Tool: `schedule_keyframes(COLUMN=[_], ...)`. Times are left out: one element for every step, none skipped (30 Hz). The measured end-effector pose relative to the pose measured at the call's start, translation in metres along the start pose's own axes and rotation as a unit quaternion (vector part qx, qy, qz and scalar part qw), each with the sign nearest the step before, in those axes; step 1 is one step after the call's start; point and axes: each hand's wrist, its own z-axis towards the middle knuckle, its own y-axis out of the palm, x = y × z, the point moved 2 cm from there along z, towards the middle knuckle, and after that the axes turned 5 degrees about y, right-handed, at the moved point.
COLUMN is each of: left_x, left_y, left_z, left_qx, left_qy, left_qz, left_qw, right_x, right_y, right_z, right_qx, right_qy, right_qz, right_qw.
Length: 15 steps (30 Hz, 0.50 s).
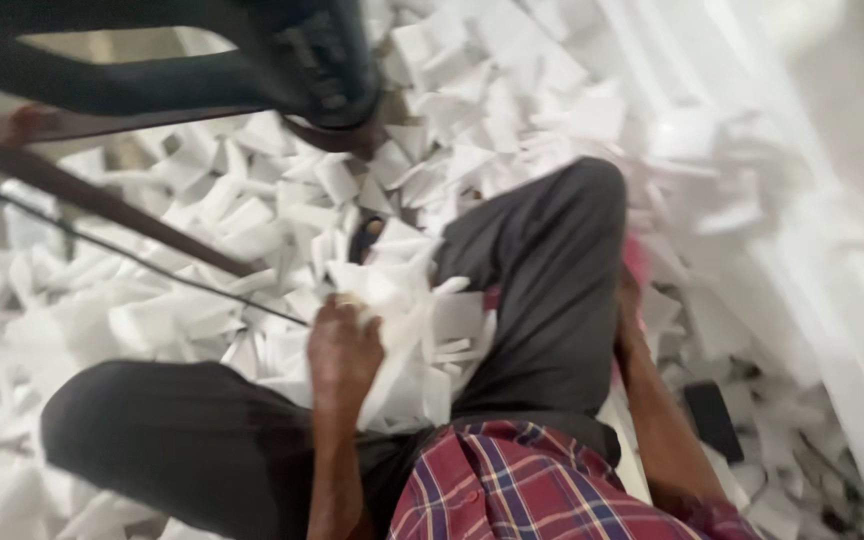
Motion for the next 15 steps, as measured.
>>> schedule_keyframes(left_x=[0.008, 0.016, 0.019, 0.021, 0.023, 0.026, 0.026, 0.024, 0.022, 0.019, 0.017, 0.016, 0.016, 0.017, 0.018], left_y=[-0.001, -0.002, -0.002, -0.003, -0.001, -0.002, -0.005, -0.007, -0.005, -0.003, 0.002, 0.008, 0.016, 0.023, 0.028], left_z=[0.002, 0.005, 0.004, 0.003, 0.004, 0.004, 0.005, 0.007, 0.006, 0.006, 0.011, 0.016, 0.021, 0.026, 0.030], left_qx=[0.029, 0.059, 0.028, -0.001, -0.027, -0.014, 0.000, 0.015, -0.002, -0.017, -0.031, -0.036, -0.046, -0.055, -0.069], left_qy=[0.051, 0.102, 0.049, -0.005, -0.059, -0.054, -0.047, -0.039, -0.079, -0.117, -0.148, -0.176, -0.200, -0.222, -0.218], left_qz=[-0.034, -0.066, -0.083, -0.100, -0.120, -0.174, -0.223, -0.272, -0.324, -0.375, -0.428, -0.472, -0.514, -0.555, -0.565], left_qw=[0.998, 0.991, 0.995, 0.995, 0.991, 0.983, 0.974, 0.961, 0.943, 0.919, 0.891, 0.863, 0.833, 0.799, 0.793], right_x=[-0.004, -0.007, -0.002, 0.005, 0.011, 0.019, 0.027, 0.035, 0.044, 0.050, 0.049, 0.047, 0.041, 0.031, 0.015], right_y=[0.005, 0.009, 0.008, 0.010, 0.007, 0.002, 0.001, -0.001, -0.005, -0.006, -0.007, -0.009, -0.012, -0.016, -0.018], right_z=[0.005, 0.011, 0.005, 0.001, 0.001, 0.000, -0.003, -0.007, -0.005, -0.003, 0.000, 0.004, 0.007, 0.012, 0.009], right_qx=[-0.007, -0.010, -0.008, -0.002, 0.007, 0.015, 0.020, 0.025, 0.012, 0.000, -0.009, -0.021, -0.044, -0.067, -0.088], right_qy=[-0.010, -0.020, -0.020, -0.027, -0.039, -0.050, -0.071, -0.091, -0.036, 0.018, 0.070, 0.122, 0.123, 0.123, 0.126], right_qz=[-0.005, -0.010, -0.021, -0.039, -0.059, -0.079, -0.100, -0.122, -0.167, -0.213, -0.057, 0.099, 0.030, -0.039, -0.109], right_qw=[1.000, 1.000, 1.000, 0.999, 0.997, 0.996, 0.992, 0.988, 0.985, 0.977, 0.996, 0.987, 0.991, 0.989, 0.982])
